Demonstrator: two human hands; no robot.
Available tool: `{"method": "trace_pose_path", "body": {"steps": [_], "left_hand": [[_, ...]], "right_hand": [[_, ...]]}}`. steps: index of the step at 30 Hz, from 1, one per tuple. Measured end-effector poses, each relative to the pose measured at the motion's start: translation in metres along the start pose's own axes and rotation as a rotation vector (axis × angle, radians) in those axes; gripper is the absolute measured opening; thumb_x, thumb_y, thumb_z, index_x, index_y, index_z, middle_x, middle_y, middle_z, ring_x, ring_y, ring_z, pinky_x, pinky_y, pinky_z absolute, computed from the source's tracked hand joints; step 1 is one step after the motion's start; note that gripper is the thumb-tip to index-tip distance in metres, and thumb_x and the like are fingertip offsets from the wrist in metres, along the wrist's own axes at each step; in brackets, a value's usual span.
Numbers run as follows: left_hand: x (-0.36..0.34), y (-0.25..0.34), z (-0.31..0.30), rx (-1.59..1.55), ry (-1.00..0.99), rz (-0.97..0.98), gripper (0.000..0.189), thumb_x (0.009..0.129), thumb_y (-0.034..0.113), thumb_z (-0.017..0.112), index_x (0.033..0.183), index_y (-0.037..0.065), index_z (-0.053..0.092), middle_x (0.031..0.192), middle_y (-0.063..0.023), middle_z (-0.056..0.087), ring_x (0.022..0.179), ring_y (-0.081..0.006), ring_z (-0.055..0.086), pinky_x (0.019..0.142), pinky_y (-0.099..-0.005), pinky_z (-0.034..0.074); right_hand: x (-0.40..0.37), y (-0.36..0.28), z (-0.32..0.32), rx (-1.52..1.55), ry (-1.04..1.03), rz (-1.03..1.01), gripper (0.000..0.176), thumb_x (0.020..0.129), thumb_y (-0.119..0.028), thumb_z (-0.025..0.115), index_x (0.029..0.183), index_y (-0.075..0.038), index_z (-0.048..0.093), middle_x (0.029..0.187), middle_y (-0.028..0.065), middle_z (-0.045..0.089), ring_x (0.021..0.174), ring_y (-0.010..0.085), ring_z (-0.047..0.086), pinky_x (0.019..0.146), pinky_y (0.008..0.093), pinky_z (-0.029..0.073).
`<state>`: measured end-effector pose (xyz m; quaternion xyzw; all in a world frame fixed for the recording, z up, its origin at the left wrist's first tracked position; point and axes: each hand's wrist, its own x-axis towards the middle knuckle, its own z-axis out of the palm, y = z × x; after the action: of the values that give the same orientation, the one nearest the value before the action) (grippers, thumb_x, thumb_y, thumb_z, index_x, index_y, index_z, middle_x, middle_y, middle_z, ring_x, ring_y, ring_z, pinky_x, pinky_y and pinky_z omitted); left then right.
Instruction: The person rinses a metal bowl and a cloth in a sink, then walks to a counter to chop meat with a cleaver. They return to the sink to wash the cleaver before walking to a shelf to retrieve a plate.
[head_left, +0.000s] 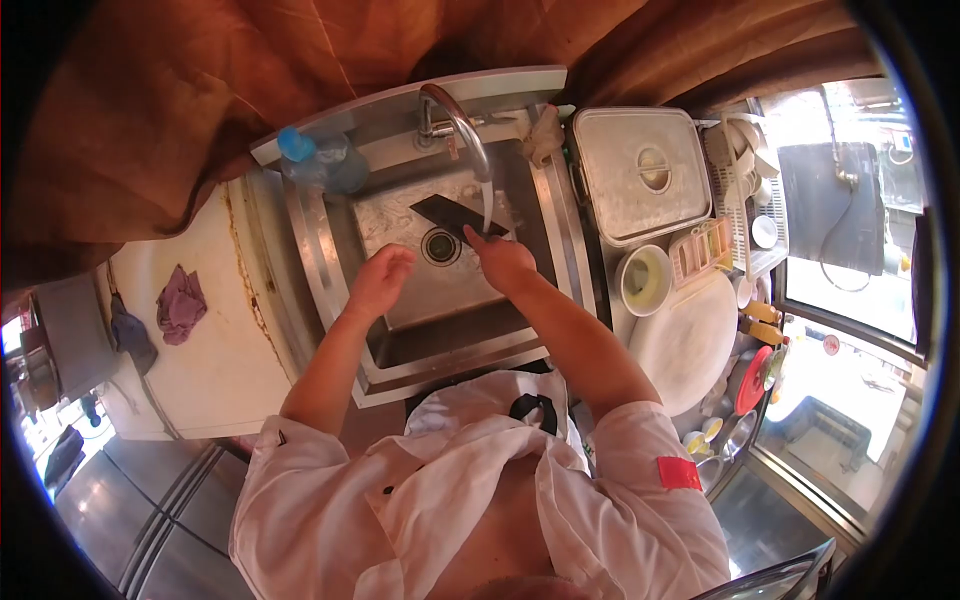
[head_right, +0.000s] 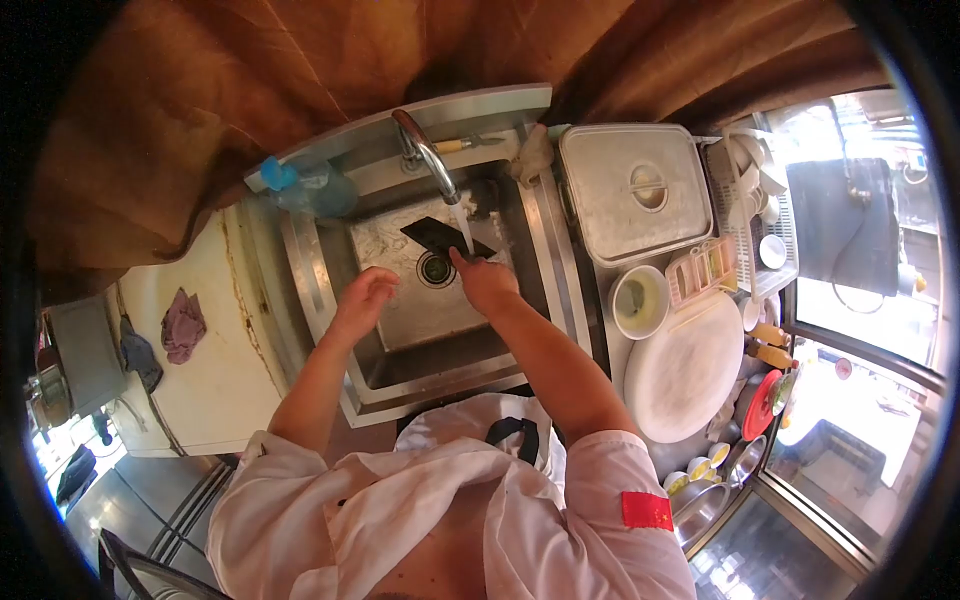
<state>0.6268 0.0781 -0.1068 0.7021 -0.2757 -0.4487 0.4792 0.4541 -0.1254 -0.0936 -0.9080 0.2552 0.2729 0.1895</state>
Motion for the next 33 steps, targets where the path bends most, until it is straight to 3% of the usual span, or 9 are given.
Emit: {"method": "trace_pose_path", "body": {"steps": [4, 6, 10, 12, 15, 22, 27, 30, 33], "left_hand": [[0.021, 0.001, -0.003, 0.094, -0.022, 0.019, 0.017, 0.094, 0.011, 0.054, 0.109, 0.005, 0.06, 0.101, -0.007, 0.067, 0.092, -0.0182, 0.065, 0.084, -0.0307, 0.05], [0.047, 0.007, -0.005, 0.274, 0.008, 0.16, 0.02, 0.096, 0.015, 0.054, 0.113, 0.006, 0.059, 0.102, -0.0069, 0.067, 0.093, -0.0182, 0.065, 0.085, -0.0311, 0.05], [0.118, 0.021, 0.014, 0.135, 0.022, 0.213, 0.025, 0.098, 0.018, 0.054, 0.118, 0.003, 0.057, 0.112, -0.0084, 0.064, 0.105, -0.0206, 0.061, 0.092, -0.034, 0.048], [0.155, 0.026, 0.031, -0.526, 0.03, -0.182, 0.025, 0.091, 0.02, 0.06, 0.108, 0.001, 0.06, 0.106, -0.0131, 0.064, 0.099, -0.0245, 0.061, 0.087, -0.0337, 0.05], [0.204, 0.018, 0.049, -0.79, -0.046, -0.372, 0.021, 0.086, 0.02, 0.062, 0.099, 0.002, 0.059, 0.104, -0.0139, 0.063, 0.098, -0.0259, 0.059, 0.086, -0.0359, 0.051], [0.222, 0.063, 0.064, -0.975, 0.106, -0.417, 0.014, 0.081, 0.016, 0.061, 0.09, 0.007, 0.057, 0.095, -0.0131, 0.062, 0.082, -0.0251, 0.058, 0.081, -0.0396, 0.052], [0.229, 0.082, 0.046, -1.221, -0.012, -0.309, 0.007, 0.087, 0.013, 0.057, 0.093, 0.01, 0.059, 0.101, -0.0094, 0.065, 0.095, -0.0222, 0.063, 0.073, -0.0334, 0.05], [0.198, 0.087, 0.055, -0.852, 0.013, -0.193, 0.013, 0.094, 0.013, 0.053, 0.097, 0.003, 0.059, 0.088, -0.0105, 0.064, 0.078, -0.0216, 0.062, 0.067, -0.0316, 0.05], [0.151, 0.076, 0.055, -0.325, 0.103, 0.044, 0.023, 0.094, 0.018, 0.059, 0.114, 0.006, 0.061, 0.105, -0.006, 0.064, 0.094, -0.016, 0.06, 0.08, -0.0286, 0.047]], "right_hand": [[-0.015, 0.004, -0.002, 0.039, 0.052, 0.075, 0.061, 0.091, -0.011, 0.044, 0.149, -0.022, 0.033, 0.106, 0.02, 0.064, 0.089, 0.038, 0.067, 0.076, 0.0488, 0.055], [-0.032, 0.008, -0.004, 0.029, 0.05, 0.096, 0.058, 0.092, -0.011, 0.043, 0.148, -0.022, 0.035, 0.105, 0.0203, 0.064, 0.088, 0.0378, 0.067, 0.075, 0.0488, 0.055], [-0.066, 0.01, 0.003, 0.029, 0.012, 0.201, 0.057, 0.094, -0.013, 0.044, 0.148, -0.025, 0.035, 0.115, 0.0184, 0.061, 0.093, 0.0369, 0.067, 0.077, 0.046, 0.056], [-0.083, 0.008, 0.012, 0.041, 0.015, 0.227, 0.057, 0.093, -0.012, 0.044, 0.148, -0.025, 0.036, 0.113, 0.0182, 0.061, 0.093, 0.0366, 0.067, 0.076, 0.0459, 0.056], [-0.104, 0.005, 0.027, 0.083, 0.16, 0.267, 0.053, 0.092, -0.022, 0.056, 0.143, -0.023, 0.043, 0.102, 0.0158, 0.063, 0.086, 0.0367, 0.067, 0.073, 0.0484, 0.054], [-0.139, 0.006, 0.03, 0.147, 0.232, 0.32, 0.054, 0.09, -0.025, 0.061, 0.142, -0.023, 0.044, 0.098, 0.0127, 0.061, 0.084, 0.0346, 0.067, 0.071, 0.0474, 0.054], [-0.155, 0.006, 0.035, 0.199, 0.273, 0.328, 0.054, 0.09, -0.026, 0.063, 0.141, -0.023, 0.045, 0.098, 0.0122, 0.061, 0.083, 0.0341, 0.067, 0.07, 0.0458, 0.054], [-0.157, 0.009, 0.035, 0.225, 0.314, 0.335, 0.055, 0.089, -0.026, 0.063, 0.141, -0.023, 0.046, 0.098, 0.0122, 0.061, 0.083, 0.0341, 0.067, 0.07, 0.0455, 0.054], [-0.161, 0.007, 0.037, 0.27, 0.306, 0.343, 0.056, 0.089, -0.027, 0.063, 0.142, -0.023, 0.044, 0.099, 0.0125, 0.061, 0.082, 0.0351, 0.067, 0.07, 0.0456, 0.054]]}}
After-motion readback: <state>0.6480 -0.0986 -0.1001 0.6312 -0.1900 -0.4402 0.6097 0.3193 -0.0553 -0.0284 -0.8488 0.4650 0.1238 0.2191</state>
